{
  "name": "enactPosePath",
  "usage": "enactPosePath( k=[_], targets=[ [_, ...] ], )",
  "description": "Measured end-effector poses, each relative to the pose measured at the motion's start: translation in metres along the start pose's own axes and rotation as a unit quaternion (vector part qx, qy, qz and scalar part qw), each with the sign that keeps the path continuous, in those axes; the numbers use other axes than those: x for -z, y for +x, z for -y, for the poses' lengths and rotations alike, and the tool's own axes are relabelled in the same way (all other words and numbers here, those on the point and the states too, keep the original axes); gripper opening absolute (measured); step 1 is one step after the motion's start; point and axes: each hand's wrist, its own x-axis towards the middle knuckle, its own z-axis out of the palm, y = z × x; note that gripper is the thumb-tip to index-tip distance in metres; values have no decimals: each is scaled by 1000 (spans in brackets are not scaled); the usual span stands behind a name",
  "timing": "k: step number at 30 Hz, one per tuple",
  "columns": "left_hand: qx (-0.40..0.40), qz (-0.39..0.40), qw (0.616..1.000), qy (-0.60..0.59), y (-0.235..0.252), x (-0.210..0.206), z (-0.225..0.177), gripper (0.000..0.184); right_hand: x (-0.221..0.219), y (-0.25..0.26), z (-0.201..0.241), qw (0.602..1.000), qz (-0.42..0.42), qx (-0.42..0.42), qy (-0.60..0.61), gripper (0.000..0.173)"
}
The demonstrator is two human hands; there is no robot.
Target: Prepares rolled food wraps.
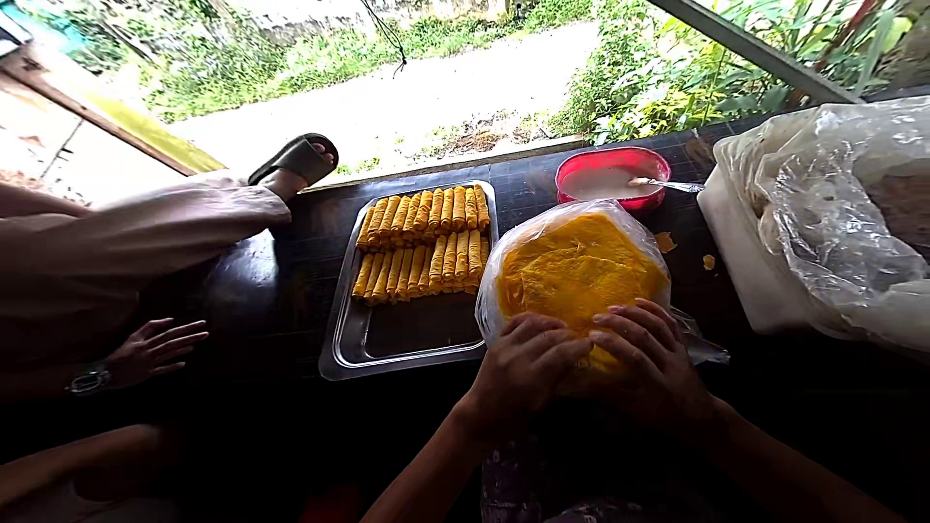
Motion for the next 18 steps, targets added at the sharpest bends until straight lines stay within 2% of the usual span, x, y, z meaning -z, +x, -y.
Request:
enactPosePath(
  k=[3,6,8,10,12,13,15,18],
  targets=[
    [76,-17,996,-50,31,9,1,19,9,42,1,999,-32,-22,26,25],
    [188,20,975,-112,62,31,15,31,33,97,-7,997,-28,-52,59,21],
    [240,21,952,-191,75,41,32,23,53,130,-11,988,-8,-113,104,20],
    [315,-12,891,-326,83,44,42,11,64,153,-16,954,-7,-222,203,19],
    [374,-51,826,-419,92,46,42,12,66,166,-24,892,-15,-328,311,14],
    [391,-66,808,-436,96,47,40,14,65,168,-29,859,-20,-367,355,13],
    [407,-81,801,-431,102,49,37,14,63,166,-36,817,-15,-419,396,15],
    [395,-81,825,-396,107,50,43,9,61,156,-42,788,21,-445,425,16]
  ],
)
